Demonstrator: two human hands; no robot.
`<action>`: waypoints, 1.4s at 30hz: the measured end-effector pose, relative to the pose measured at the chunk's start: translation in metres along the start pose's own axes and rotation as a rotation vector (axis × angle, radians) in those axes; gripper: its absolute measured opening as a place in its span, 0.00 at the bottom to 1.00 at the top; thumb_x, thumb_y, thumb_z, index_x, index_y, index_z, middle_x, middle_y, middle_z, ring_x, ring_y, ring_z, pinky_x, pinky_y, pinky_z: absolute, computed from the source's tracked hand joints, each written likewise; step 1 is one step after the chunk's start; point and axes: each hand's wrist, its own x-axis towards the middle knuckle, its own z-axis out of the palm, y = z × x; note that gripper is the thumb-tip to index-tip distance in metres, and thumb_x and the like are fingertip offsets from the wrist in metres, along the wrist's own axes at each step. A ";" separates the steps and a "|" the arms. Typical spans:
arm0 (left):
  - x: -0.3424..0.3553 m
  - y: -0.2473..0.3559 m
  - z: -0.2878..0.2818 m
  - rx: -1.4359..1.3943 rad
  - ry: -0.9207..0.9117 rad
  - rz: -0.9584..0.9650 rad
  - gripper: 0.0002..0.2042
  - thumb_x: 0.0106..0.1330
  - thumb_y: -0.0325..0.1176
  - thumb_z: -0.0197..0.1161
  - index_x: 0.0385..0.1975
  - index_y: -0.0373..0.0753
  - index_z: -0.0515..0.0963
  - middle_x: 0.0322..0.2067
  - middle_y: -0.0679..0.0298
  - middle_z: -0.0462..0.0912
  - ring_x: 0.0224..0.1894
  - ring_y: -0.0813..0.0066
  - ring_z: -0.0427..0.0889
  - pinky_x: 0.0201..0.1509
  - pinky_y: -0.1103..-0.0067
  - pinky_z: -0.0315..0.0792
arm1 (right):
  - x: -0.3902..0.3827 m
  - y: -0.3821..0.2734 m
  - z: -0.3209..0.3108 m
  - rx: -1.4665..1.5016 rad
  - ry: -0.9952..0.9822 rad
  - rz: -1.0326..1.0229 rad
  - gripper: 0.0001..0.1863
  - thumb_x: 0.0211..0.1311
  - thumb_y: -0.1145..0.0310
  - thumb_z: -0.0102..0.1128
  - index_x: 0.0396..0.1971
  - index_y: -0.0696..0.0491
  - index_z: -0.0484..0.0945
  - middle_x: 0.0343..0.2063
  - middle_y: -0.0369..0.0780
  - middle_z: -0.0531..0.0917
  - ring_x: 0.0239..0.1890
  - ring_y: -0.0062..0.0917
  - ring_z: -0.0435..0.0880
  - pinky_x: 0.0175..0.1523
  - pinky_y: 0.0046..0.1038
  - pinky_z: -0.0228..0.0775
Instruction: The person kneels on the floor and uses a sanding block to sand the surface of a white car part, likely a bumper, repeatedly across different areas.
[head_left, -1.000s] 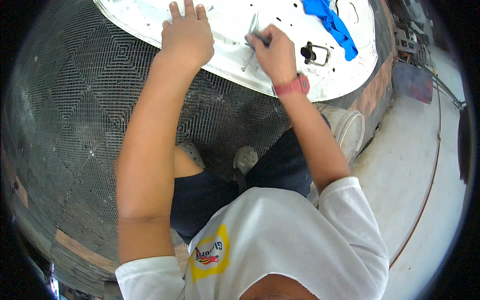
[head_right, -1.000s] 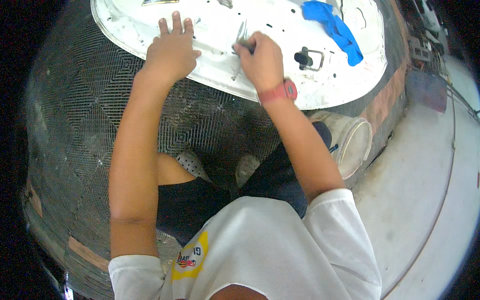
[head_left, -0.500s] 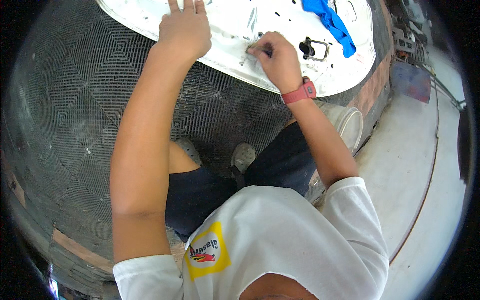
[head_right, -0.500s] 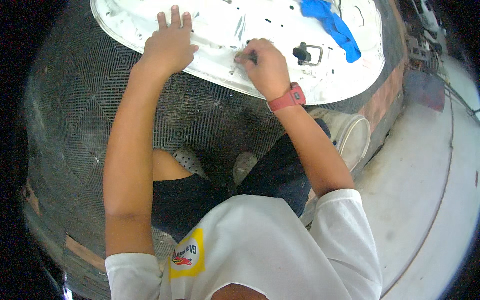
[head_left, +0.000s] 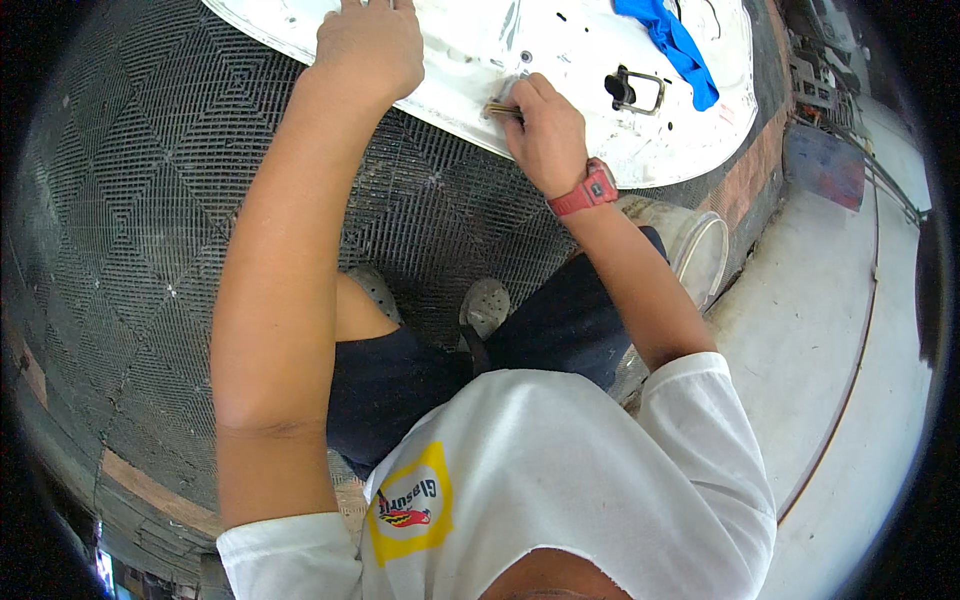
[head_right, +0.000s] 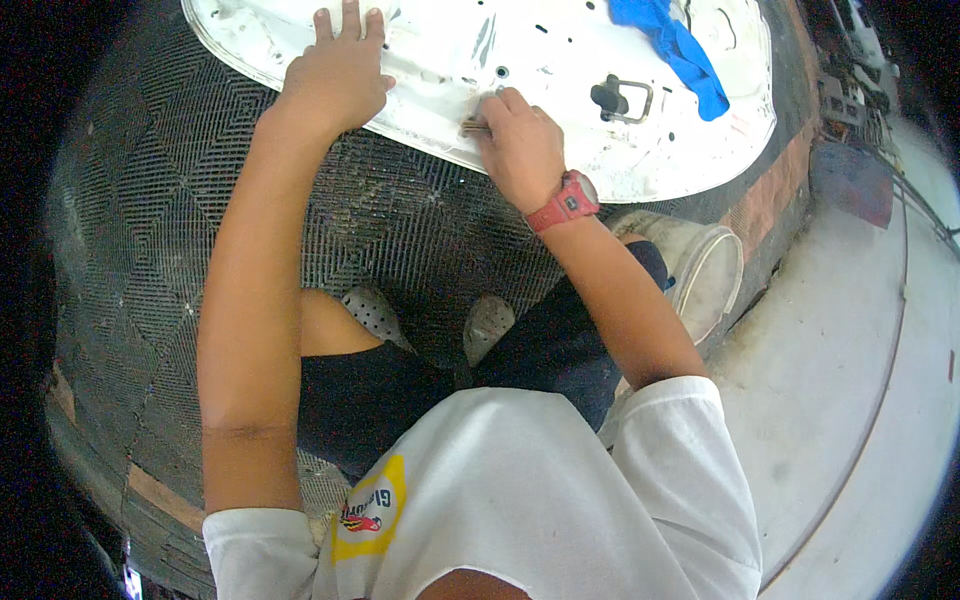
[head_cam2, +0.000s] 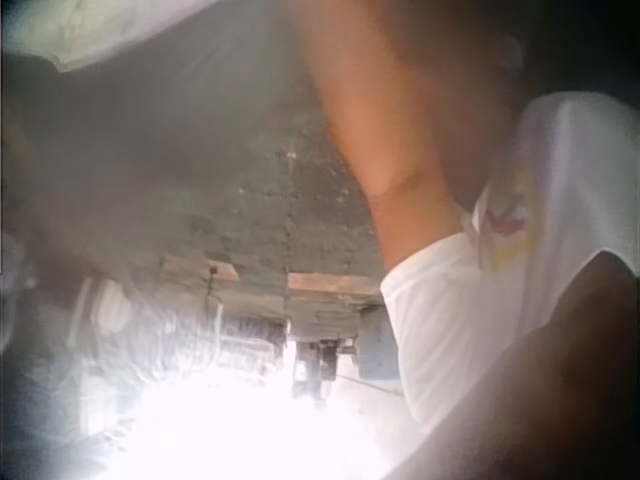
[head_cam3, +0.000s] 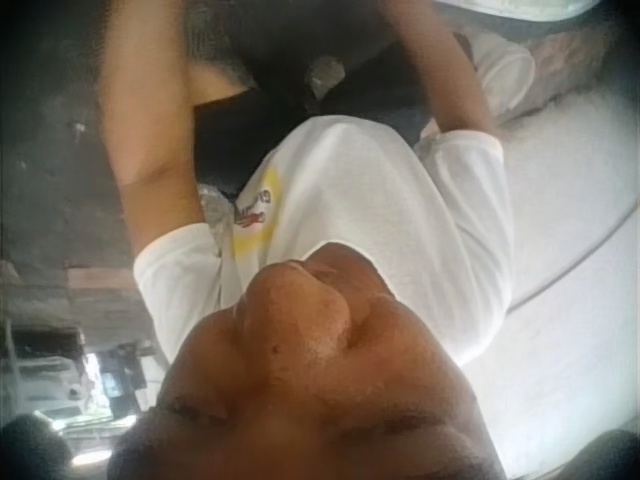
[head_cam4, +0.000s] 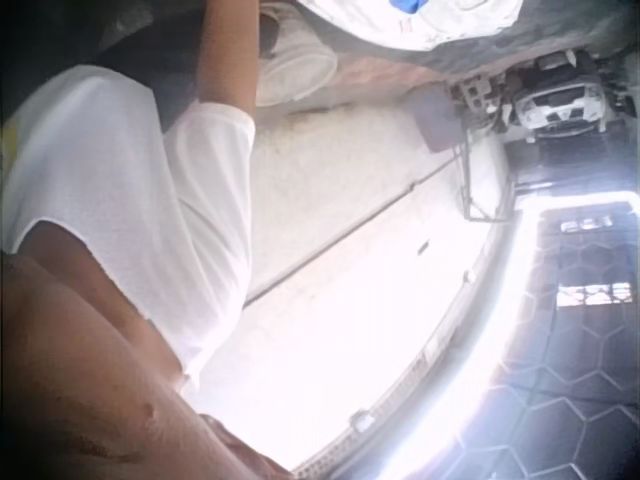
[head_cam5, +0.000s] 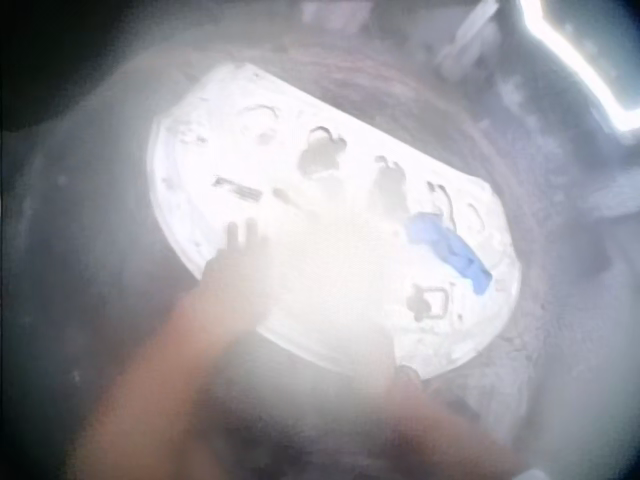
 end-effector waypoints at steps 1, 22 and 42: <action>-0.005 0.003 -0.004 0.006 -0.002 0.011 0.26 0.69 0.26 0.57 0.67 0.22 0.71 0.75 0.28 0.64 0.75 0.22 0.68 0.73 0.46 0.75 | 0.001 0.001 -0.001 -0.051 -0.006 0.019 0.12 0.62 0.68 0.78 0.33 0.55 0.81 0.32 0.45 0.82 0.36 0.45 0.86 0.39 0.42 0.78; 0.009 -0.003 0.003 -0.029 -0.091 -0.054 0.25 0.74 0.31 0.56 0.67 0.24 0.72 0.77 0.29 0.62 0.79 0.24 0.63 0.73 0.48 0.76 | 0.045 0.023 -0.045 -0.173 -0.121 -0.303 0.08 0.65 0.70 0.71 0.41 0.52 0.85 0.41 0.41 0.86 0.44 0.41 0.87 0.53 0.41 0.77; 0.011 -0.006 0.008 -0.053 -0.043 -0.046 0.25 0.71 0.30 0.56 0.65 0.23 0.74 0.74 0.26 0.66 0.77 0.24 0.66 0.69 0.48 0.79 | 0.033 0.036 -0.026 -0.198 -0.194 -0.553 0.08 0.61 0.70 0.68 0.40 0.52 0.84 0.40 0.41 0.83 0.45 0.37 0.84 0.53 0.40 0.71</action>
